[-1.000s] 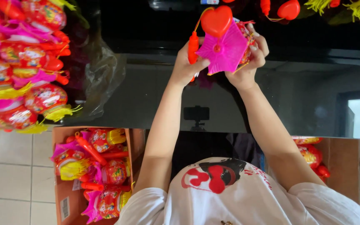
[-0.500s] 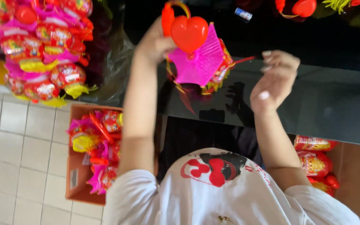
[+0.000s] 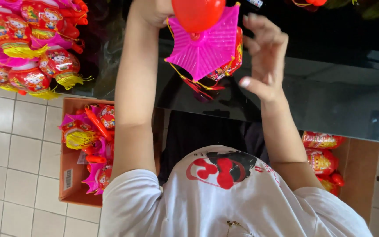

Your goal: Assembling battery-operated Chinese lanterns by inserting batteries into handles and attaching them to the lantern bodies.

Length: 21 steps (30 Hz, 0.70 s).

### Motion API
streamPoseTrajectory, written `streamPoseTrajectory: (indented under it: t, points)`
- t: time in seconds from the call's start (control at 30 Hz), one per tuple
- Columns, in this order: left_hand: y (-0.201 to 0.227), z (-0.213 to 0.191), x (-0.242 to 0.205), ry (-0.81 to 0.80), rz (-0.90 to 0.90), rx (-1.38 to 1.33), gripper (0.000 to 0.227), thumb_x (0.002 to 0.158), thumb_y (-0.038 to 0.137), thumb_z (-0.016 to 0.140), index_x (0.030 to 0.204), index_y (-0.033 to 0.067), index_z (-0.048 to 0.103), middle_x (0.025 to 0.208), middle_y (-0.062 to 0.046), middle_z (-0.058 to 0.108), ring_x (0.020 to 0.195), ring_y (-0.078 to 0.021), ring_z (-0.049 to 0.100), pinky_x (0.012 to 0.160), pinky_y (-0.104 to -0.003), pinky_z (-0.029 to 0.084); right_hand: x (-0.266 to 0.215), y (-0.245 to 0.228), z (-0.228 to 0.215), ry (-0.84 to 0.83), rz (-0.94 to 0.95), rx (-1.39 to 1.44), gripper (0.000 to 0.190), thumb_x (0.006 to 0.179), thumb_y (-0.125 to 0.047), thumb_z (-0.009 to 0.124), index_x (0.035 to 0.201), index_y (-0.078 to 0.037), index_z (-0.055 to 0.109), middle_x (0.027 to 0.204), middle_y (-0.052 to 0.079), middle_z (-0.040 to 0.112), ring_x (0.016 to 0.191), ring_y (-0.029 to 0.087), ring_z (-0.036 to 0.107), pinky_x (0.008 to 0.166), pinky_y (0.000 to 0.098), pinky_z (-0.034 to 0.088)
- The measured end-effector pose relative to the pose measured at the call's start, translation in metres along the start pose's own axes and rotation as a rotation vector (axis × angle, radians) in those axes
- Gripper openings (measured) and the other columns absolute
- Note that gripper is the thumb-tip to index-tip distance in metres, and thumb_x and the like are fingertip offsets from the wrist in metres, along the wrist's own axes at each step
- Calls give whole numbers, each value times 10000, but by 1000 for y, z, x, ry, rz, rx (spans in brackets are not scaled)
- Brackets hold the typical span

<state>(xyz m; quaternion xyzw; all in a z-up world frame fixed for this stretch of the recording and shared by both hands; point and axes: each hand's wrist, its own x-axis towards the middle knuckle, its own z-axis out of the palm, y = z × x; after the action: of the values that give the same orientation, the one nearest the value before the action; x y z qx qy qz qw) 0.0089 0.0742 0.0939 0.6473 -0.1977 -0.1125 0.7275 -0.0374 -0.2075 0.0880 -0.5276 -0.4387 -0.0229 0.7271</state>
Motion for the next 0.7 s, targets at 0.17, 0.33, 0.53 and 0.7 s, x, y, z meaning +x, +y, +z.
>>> streamPoseTrajectory:
  t: [0.17, 0.33, 0.53, 0.7]
  points:
    - [2, 25, 7, -37, -40, -58, 318, 1000, 329, 730, 754, 183, 591, 582, 71, 493, 463, -51, 439, 461, -200, 287, -15, 16, -2, -24, 135, 38, 990, 795, -216, 832, 1580, -162, 232, 1596, 173, 338, 1497, 330, 405, 1298, 475, 372]
    - [-3, 43, -2, 180, -98, -77, 307, 995, 335, 694, 813, 138, 546, 489, 48, 361, 384, -48, 317, 389, -216, 239, -39, 61, -22, 268, 348, 248, 770, 905, -312, 852, 1515, -128, 420, 1426, 68, 582, 1357, 246, 601, 1174, 429, 552]
    - [-14, 61, -21, 556, -118, 96, 360, 961, 399, 584, 1068, 61, 650, 1123, -31, 708, 489, -76, 534, 423, -228, 439, -35, 69, -28, 380, 598, 755, 586, 875, -470, 749, 1285, -80, 599, 1241, 99, 675, 1207, 308, 659, 1096, 565, 564]
    - [-49, 96, -17, 334, 8, -1139, 276, 1013, 274, 635, 1135, 29, 662, 956, -89, 622, 618, -113, 489, 541, -249, 421, -6, 32, 16, 652, 918, 1328, 1037, 719, -512, 695, 1600, -63, 381, 1560, 211, 455, 1414, 358, 478, 1211, 457, 393]
